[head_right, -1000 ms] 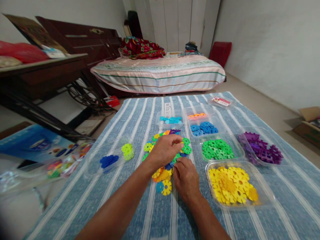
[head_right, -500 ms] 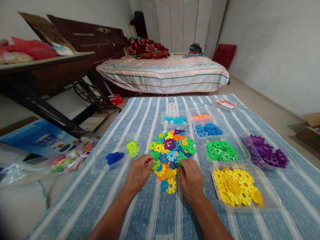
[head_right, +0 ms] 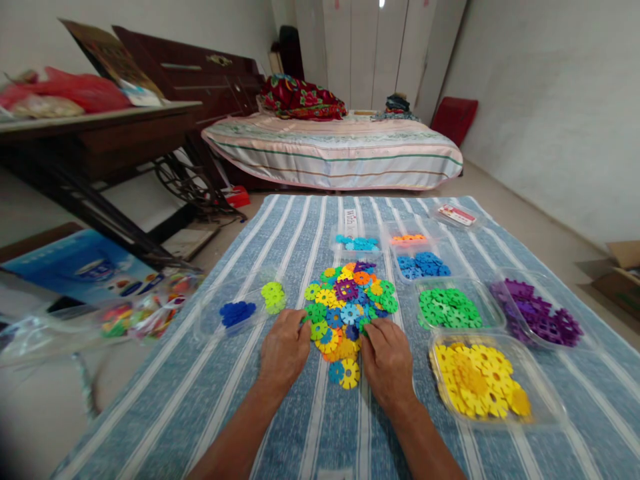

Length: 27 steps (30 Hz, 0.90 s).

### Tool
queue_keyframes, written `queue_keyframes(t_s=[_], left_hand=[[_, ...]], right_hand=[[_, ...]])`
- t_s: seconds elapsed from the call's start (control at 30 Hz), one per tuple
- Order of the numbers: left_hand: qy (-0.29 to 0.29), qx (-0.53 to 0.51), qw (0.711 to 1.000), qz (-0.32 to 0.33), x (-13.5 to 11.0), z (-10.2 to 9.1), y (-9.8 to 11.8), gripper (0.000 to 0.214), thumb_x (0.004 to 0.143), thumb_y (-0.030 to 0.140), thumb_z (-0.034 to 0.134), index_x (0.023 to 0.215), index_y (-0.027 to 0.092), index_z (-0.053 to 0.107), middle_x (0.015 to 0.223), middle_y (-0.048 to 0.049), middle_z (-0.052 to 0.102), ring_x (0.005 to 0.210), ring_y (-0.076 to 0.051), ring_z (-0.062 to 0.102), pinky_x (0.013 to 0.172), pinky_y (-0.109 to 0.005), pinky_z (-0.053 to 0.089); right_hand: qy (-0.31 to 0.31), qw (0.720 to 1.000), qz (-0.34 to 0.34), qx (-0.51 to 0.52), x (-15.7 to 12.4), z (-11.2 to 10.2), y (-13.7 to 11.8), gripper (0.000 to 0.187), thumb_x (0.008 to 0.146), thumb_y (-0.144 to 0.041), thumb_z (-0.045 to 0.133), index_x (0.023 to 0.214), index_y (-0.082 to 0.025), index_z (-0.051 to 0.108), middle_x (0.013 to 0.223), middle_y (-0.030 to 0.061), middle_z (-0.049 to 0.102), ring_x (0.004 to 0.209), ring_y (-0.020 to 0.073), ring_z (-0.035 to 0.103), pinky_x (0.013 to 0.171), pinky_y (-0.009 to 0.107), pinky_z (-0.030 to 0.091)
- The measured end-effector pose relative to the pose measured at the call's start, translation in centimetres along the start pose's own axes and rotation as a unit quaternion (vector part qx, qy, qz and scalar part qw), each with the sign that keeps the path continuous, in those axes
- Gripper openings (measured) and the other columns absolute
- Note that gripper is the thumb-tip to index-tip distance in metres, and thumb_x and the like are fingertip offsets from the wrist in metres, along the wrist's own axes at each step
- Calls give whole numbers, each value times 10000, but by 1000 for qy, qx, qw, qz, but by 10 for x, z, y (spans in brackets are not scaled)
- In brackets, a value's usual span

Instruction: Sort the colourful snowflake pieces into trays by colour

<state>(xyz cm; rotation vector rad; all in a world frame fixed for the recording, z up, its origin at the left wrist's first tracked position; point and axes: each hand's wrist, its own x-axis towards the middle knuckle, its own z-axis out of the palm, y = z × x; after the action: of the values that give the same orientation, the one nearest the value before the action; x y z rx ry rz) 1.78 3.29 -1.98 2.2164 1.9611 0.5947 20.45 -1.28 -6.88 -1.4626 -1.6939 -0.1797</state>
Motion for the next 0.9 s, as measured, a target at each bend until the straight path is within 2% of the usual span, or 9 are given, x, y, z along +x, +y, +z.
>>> queue_keyframes(t_s=[0.2,0.4,0.57,0.67,0.77,0.83,0.9], left_hand=[[31,12,999,27,2,7,-7,220,837,196,485,1010,136,607,1069,-112,622,1014,-245,566,888,-353,469],[65,-2,996,60,5,15,-13,233,826,213,509,1022,135,608,1034,-109,641,997,-251,571,900,-374,471],[78,-67,994,37,6,20,-16,243,792,219,556,1022,152,599,1002,-89,630,963,-234,578,865,-361,485],[77,-106,991,9,8,21,-18,268,768,230,588,1028,165,592,970,-70,620,916,-213,588,819,-337,494],[66,-134,989,-17,9,19,-17,299,732,225,627,1026,175,597,943,-50,613,847,-188,589,780,-310,491],[53,-153,986,-37,10,18,-16,323,708,212,650,1025,178,605,924,-35,608,786,-164,583,750,-286,485],[40,-166,984,-51,10,16,-15,336,694,203,660,1025,181,612,889,-21,601,745,-146,571,720,-265,474]], right_hand=[[-5,1000,-12,18,1,-3,-4,149,855,-214,547,942,-187,665,933,83,675,932,204,604,833,412,512],[21,998,-45,25,4,-4,-13,145,849,-172,552,942,-191,662,926,80,677,939,193,609,824,399,520],[49,997,-66,-7,24,-25,-18,120,844,-140,552,908,-179,647,875,75,682,878,186,617,797,369,517],[85,992,-57,-79,42,-48,-4,106,847,-170,556,896,-161,650,848,83,688,857,193,625,806,361,505],[123,974,-16,-190,59,-68,20,125,850,-219,553,863,-153,659,818,85,691,822,206,632,799,368,494],[122,963,6,-241,64,-74,32,151,848,-246,551,849,-144,662,794,92,688,793,216,631,778,376,492],[114,962,6,-248,62,-72,34,163,842,-261,556,855,-137,661,789,98,684,786,222,627,767,380,493]])
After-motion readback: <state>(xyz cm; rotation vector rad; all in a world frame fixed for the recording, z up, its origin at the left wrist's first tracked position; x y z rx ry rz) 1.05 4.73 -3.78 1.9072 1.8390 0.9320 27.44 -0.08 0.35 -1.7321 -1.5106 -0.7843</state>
